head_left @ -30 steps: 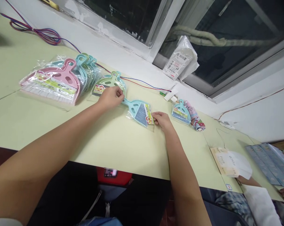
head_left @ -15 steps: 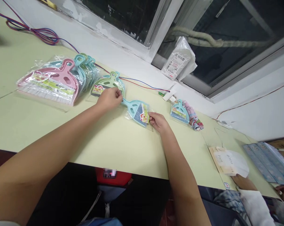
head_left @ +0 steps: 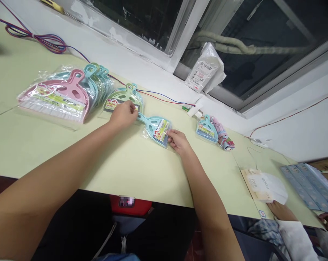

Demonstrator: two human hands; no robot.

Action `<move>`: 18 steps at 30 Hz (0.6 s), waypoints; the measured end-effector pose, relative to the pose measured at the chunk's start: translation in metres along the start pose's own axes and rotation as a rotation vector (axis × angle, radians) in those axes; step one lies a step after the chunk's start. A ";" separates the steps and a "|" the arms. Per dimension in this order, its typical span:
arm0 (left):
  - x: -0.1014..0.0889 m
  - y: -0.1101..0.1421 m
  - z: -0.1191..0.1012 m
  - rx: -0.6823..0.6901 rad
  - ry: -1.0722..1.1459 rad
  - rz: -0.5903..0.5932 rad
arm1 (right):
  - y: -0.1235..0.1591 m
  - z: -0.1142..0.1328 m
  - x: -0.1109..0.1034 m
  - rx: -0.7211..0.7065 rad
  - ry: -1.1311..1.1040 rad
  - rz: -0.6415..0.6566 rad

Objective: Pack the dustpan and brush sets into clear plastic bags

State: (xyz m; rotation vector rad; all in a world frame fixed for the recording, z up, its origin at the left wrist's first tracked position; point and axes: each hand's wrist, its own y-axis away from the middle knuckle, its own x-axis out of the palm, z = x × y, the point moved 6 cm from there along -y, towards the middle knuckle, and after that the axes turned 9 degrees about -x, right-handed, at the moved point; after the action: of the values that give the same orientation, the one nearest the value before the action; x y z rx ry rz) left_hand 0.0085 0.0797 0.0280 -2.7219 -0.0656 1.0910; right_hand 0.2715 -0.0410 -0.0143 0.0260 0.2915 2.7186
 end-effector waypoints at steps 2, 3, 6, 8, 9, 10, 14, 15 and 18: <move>0.000 -0.001 0.001 0.005 0.007 -0.022 | 0.000 0.000 0.002 -0.010 0.034 -0.003; 0.001 -0.001 0.002 0.004 0.016 -0.007 | 0.000 0.000 0.002 -0.010 0.050 -0.005; 0.009 0.000 0.005 -0.024 0.048 0.105 | -0.001 -0.001 0.003 -0.011 0.091 -0.010; 0.013 0.002 0.004 -0.032 0.050 0.149 | -0.002 -0.001 0.003 -0.014 0.098 -0.006; 0.014 0.003 0.004 -0.029 0.044 0.154 | -0.003 -0.002 0.004 -0.017 0.097 -0.001; 0.014 0.003 0.003 -0.023 0.038 0.156 | -0.003 -0.002 0.004 -0.020 0.092 0.003; 0.015 0.004 0.003 -0.012 0.042 0.158 | -0.002 -0.001 0.001 -0.028 0.076 -0.009; 0.015 0.003 0.003 -0.011 0.047 0.158 | -0.001 0.000 -0.001 -0.038 0.078 -0.018; 0.014 0.003 0.003 -0.012 0.051 0.154 | 0.000 0.004 -0.006 -0.080 0.100 -0.052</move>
State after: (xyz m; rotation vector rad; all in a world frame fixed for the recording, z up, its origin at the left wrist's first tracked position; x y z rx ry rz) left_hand 0.0164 0.0791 0.0153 -2.8032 0.1481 1.0617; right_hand 0.2775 -0.0429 -0.0098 -0.1389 0.2092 2.6821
